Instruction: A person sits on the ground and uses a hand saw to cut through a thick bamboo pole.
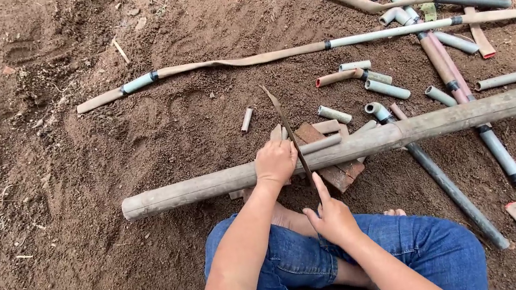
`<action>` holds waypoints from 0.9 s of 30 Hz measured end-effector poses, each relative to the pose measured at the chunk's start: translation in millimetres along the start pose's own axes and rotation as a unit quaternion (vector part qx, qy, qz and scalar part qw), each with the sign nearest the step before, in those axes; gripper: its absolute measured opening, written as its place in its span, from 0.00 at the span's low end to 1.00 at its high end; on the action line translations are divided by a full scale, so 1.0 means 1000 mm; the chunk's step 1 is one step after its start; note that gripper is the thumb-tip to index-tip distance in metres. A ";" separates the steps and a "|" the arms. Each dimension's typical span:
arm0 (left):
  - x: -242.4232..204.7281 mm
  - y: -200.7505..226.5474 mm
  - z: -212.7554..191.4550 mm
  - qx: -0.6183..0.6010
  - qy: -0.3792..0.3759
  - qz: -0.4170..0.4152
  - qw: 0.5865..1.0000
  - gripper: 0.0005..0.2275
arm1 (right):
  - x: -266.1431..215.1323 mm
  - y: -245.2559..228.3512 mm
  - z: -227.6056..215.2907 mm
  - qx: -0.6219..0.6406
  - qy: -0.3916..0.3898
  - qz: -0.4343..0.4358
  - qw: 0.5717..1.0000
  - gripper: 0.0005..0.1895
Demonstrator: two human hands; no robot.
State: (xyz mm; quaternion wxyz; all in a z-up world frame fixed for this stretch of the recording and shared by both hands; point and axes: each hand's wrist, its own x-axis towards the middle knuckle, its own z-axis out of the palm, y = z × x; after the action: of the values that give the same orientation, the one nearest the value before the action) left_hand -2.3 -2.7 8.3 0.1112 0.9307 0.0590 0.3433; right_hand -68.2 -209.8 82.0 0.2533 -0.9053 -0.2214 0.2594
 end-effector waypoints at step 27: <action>0.000 0.000 -0.001 -0.008 -0.003 0.010 1.000 0.13 | -0.001 0.002 0.010 -0.014 0.029 -0.031 0.999 0.48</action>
State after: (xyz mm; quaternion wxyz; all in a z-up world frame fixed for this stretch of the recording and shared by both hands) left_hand -3.5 -2.4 9.1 0.1155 0.9314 0.0464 0.3420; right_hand -74.3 -208.4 73.7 0.2546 -0.9087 -0.2460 0.2213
